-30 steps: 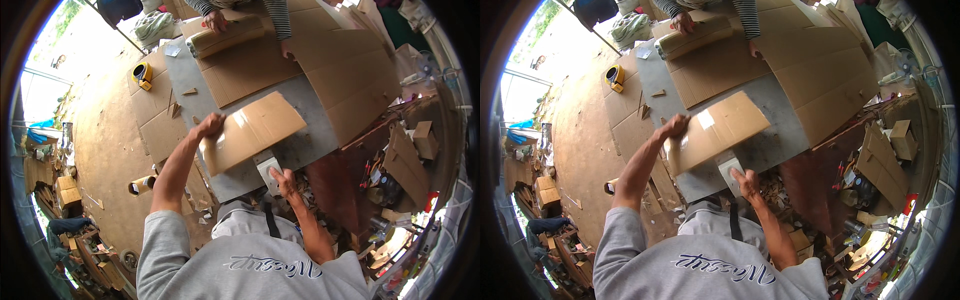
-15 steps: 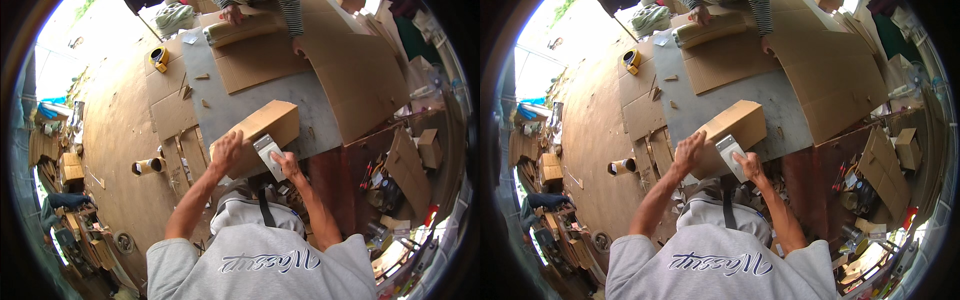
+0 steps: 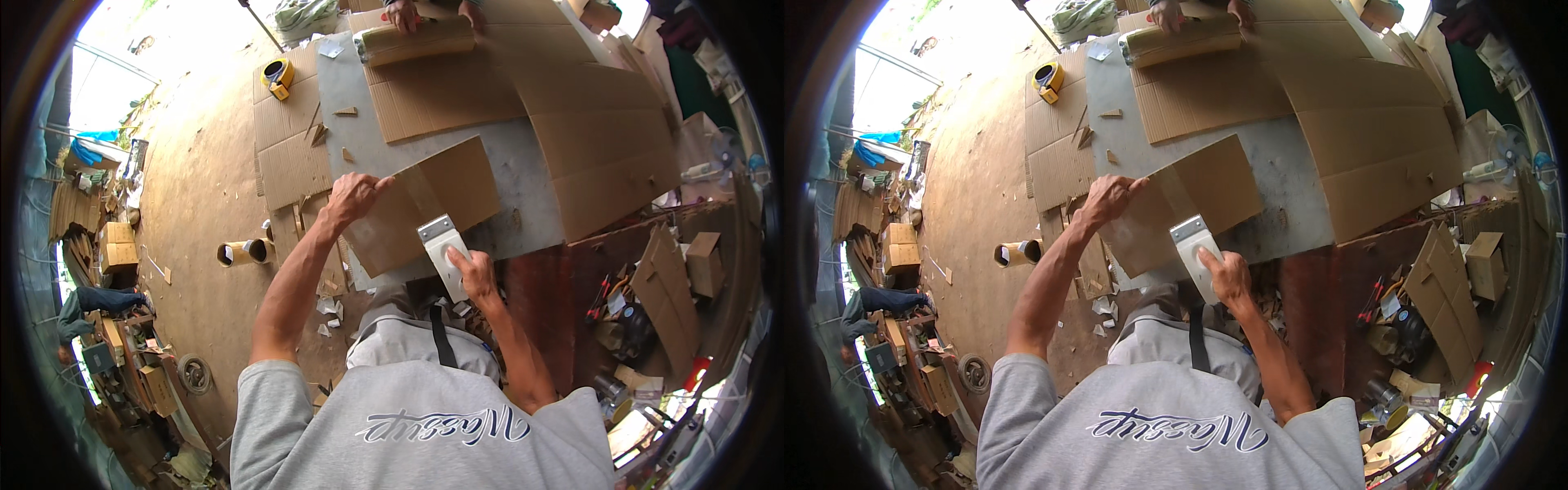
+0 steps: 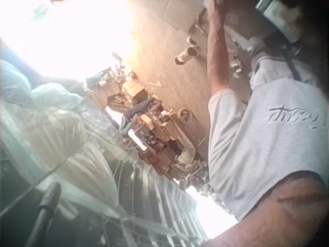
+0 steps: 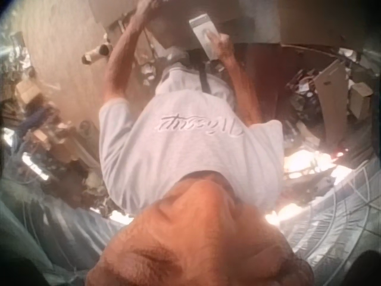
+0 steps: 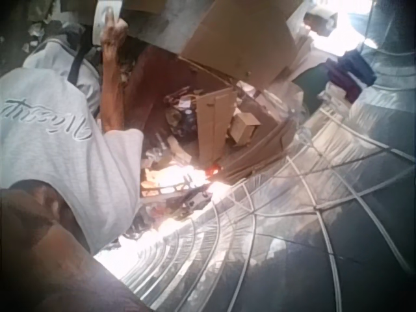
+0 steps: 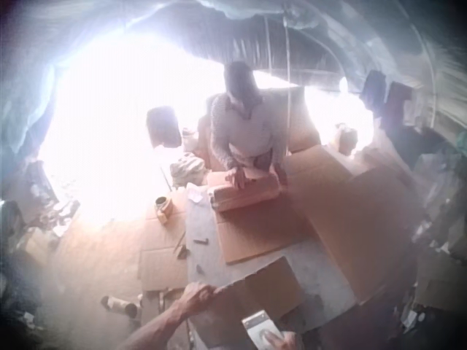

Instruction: The person cuts a large sheet of cardboard with a utility knife, folds it into a box shape, and seals the seams with a handheld tape dispenser. A label is applied to the finished box, which is then placed on the table.

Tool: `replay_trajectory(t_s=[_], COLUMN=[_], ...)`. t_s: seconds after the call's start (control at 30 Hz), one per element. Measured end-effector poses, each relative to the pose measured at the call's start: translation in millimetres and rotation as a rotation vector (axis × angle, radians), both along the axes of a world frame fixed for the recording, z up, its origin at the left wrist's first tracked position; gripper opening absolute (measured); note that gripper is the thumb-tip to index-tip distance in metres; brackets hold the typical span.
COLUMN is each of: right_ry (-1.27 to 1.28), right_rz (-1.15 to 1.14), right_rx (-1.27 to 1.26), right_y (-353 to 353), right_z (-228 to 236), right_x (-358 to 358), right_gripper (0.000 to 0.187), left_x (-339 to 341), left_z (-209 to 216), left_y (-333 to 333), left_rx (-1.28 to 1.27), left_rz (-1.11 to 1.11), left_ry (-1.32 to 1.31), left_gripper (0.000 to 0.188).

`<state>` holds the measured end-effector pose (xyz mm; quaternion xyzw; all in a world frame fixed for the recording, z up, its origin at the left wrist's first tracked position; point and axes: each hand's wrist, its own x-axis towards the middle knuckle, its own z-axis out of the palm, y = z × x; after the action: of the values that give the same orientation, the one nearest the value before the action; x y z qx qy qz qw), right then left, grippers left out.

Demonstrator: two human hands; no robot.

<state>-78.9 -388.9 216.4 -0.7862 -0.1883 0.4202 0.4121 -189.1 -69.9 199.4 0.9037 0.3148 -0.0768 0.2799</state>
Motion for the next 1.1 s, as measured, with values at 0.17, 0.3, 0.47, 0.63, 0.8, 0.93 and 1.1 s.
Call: replay_trajectory(t_s=[0.17, 0.3, 0.47, 0.63, 0.8, 0.93, 1.1], right_ry=[0.023, 0.015, 0.009, 0.004, 0.048, 0.041, 0.035], right_rz=[-0.045, -0.056, -0.021, -0.043, -0.053, -0.043, -0.021], right_rx=[-0.002, -0.046, -0.015, -0.025, 0.060, 0.131, 0.007], right_y=[-30.7, -41.8, -38.7, -14.7, 21.0, 36.1, 31.0], right_z=[-6.0, -17.7, -28.6, -34.6, -33.8, -28.4, -30.1], right_x=[-17.7, -21.4, -13.6, -12.9, -7.6, -9.6, -17.3], right_gripper=[0.067, 0.066, 0.066, 0.065, 0.066, 0.066, 0.066], left_x=[3.3, 5.6, 7.7, 17.6, 21.5, 17.7, -17.3], left_z=[-1.8, -1.9, -2.2, -11.7, -52.2, -104.9, -111.4], left_y=[13.4, 24.6, 45.0, 75.6, 122.8, 117.2, 13.0], left_rx=[-0.046, -0.061, -0.126, -0.132, -0.336, -0.389, -0.069], left_rz=[0.012, 0.025, 0.005, -0.035, 0.100, 0.159, -0.091], left_ry=[0.007, -0.001, -0.002, 0.025, -0.033, 0.057, -0.387], left_gripper=[0.063, 0.067, 0.074, 0.077, 0.079, 0.070, 0.033])
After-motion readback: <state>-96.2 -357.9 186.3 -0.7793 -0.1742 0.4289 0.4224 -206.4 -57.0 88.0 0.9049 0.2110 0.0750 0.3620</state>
